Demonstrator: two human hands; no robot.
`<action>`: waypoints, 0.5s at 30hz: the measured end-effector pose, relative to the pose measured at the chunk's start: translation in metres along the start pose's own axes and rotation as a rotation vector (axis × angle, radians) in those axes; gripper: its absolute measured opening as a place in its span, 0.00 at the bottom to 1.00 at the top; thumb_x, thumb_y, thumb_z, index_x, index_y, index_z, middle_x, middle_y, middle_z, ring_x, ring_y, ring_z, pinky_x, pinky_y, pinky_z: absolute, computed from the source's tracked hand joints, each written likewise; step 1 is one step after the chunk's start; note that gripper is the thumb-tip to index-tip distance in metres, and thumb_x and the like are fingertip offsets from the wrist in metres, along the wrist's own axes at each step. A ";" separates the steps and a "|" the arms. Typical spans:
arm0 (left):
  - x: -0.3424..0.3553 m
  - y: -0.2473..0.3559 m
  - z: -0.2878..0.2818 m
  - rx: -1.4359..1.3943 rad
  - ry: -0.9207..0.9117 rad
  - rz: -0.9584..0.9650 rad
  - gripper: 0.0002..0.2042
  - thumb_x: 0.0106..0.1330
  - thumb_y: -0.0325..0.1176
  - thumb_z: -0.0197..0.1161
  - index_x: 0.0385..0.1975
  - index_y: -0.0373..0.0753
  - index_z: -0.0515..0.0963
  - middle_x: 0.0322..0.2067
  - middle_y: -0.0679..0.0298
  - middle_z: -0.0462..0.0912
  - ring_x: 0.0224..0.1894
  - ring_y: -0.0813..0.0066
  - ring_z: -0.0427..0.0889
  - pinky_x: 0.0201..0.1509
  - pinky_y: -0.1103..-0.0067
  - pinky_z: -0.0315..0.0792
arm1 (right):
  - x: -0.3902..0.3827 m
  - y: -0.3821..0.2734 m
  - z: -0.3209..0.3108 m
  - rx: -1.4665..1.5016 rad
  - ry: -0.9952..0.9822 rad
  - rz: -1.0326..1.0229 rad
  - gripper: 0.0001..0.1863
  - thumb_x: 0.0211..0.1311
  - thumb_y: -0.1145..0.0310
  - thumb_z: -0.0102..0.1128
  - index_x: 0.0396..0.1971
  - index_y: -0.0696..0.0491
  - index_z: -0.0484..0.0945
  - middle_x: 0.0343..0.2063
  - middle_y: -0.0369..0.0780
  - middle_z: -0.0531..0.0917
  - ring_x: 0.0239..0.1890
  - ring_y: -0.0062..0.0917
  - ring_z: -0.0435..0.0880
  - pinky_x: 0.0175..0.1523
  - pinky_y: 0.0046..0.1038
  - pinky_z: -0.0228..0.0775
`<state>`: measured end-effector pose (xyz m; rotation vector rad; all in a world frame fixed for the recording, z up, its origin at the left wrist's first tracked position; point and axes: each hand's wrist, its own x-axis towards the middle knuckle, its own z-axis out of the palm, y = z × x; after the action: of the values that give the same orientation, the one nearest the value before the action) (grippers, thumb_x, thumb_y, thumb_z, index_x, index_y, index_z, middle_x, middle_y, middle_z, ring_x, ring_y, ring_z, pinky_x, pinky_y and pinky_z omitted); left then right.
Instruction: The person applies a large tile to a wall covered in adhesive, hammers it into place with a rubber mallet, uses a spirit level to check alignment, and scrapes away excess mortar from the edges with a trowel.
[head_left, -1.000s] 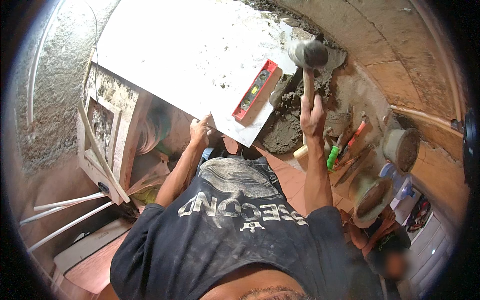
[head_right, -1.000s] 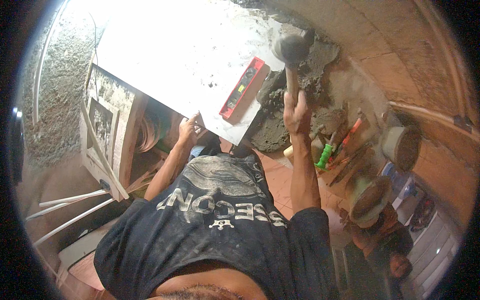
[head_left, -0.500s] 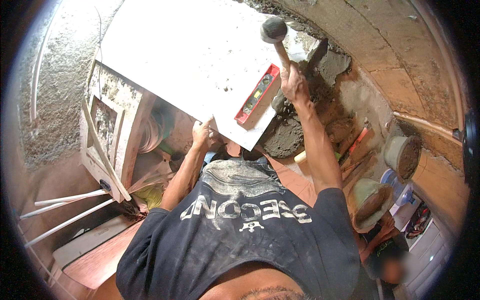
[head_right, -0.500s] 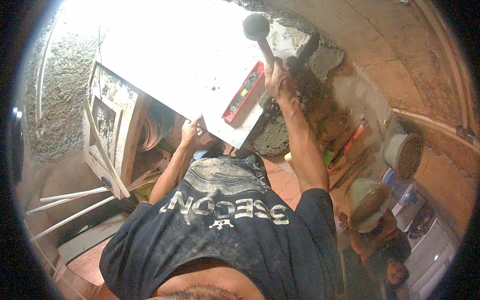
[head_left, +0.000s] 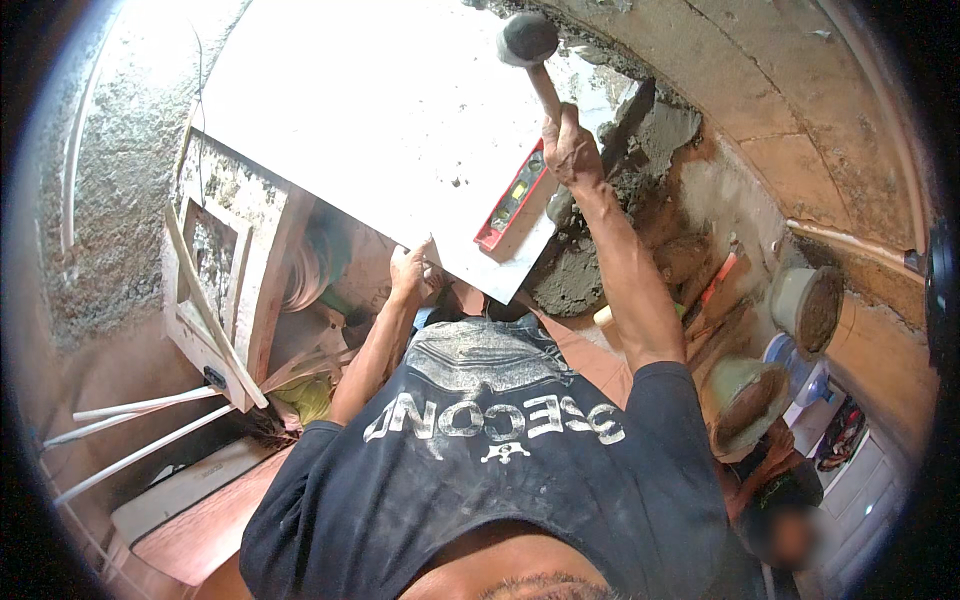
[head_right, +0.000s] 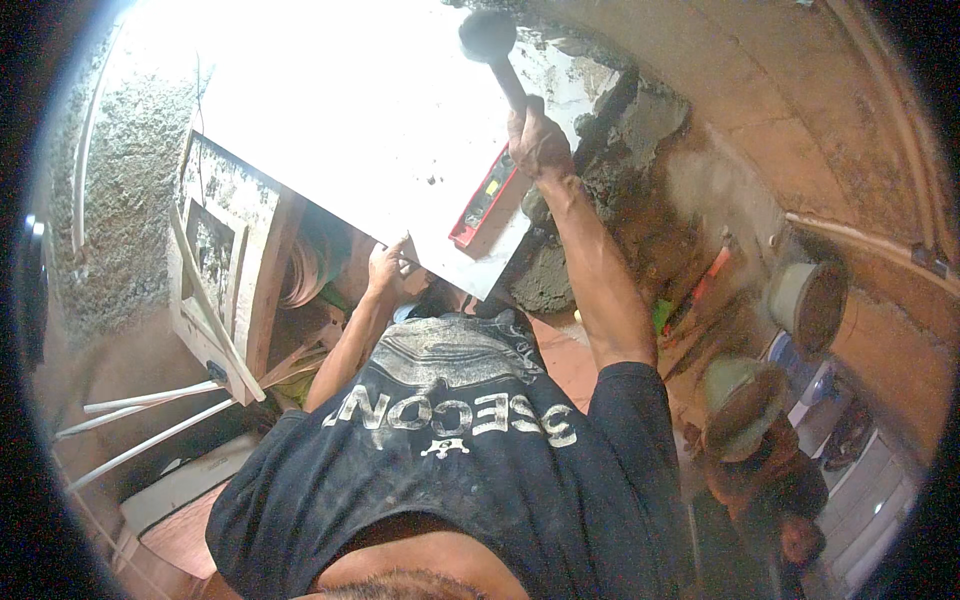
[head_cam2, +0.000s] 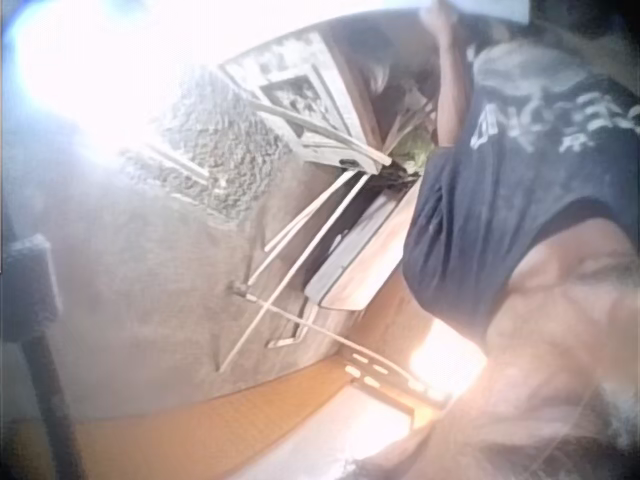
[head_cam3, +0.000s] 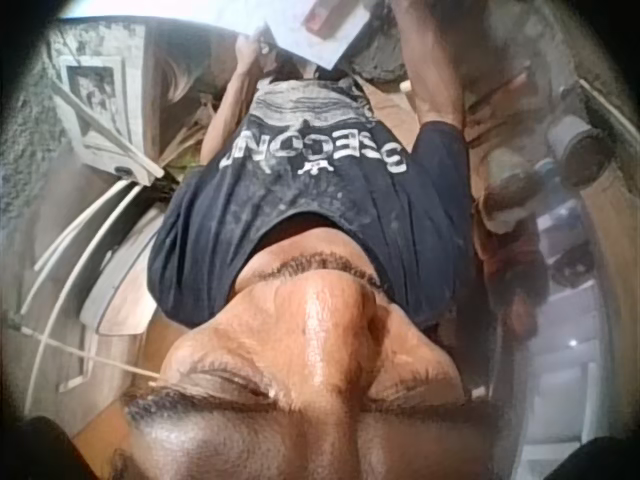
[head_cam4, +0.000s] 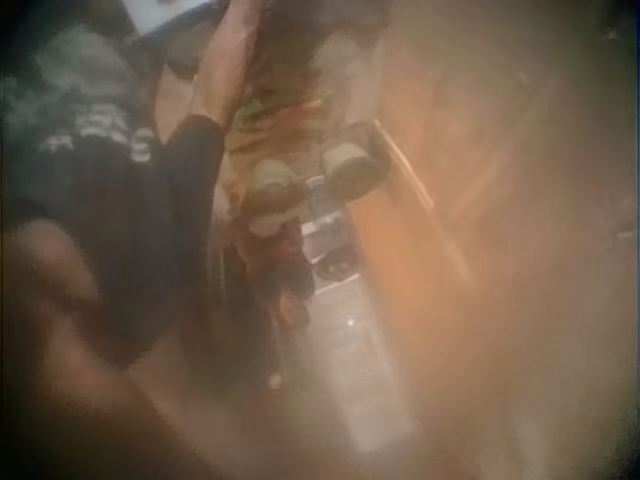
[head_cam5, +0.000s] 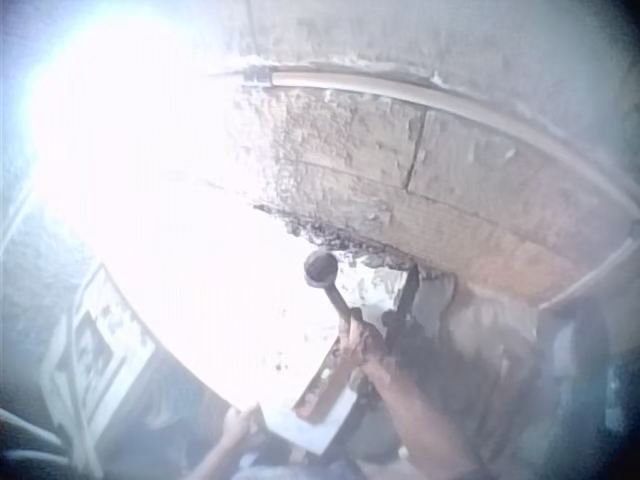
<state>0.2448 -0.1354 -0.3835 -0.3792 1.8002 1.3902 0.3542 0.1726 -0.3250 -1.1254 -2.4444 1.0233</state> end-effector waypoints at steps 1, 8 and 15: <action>0.003 0.000 -0.001 0.042 0.026 0.001 0.18 0.57 0.36 0.67 0.42 0.36 0.71 0.25 0.66 0.75 0.21 0.83 0.73 0.18 0.84 0.67 | 0.002 0.001 0.001 -0.054 -0.011 -0.007 0.21 0.67 0.55 0.42 0.46 0.59 0.63 0.27 0.57 0.80 0.33 0.56 0.79 0.36 0.50 0.72; 0.003 0.001 -0.004 -0.012 -0.050 -0.012 0.17 0.58 0.37 0.66 0.41 0.35 0.71 0.27 0.65 0.75 0.23 0.79 0.75 0.23 0.81 0.73 | -0.008 -0.001 -0.002 0.033 -0.007 0.016 0.21 0.67 0.53 0.41 0.45 0.58 0.63 0.26 0.57 0.79 0.34 0.56 0.80 0.36 0.49 0.73; 0.008 -0.006 -0.010 0.002 -0.049 -0.008 0.16 0.59 0.37 0.65 0.41 0.36 0.71 0.27 0.65 0.76 0.25 0.80 0.76 0.22 0.83 0.70 | -0.023 0.002 -0.002 0.088 0.096 0.056 0.21 0.67 0.51 0.42 0.41 0.57 0.64 0.25 0.59 0.78 0.32 0.57 0.79 0.34 0.50 0.71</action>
<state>0.2395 -0.1447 -0.3931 -0.3477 1.7588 1.3806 0.3712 0.1570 -0.3236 -1.1911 -2.2828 1.0563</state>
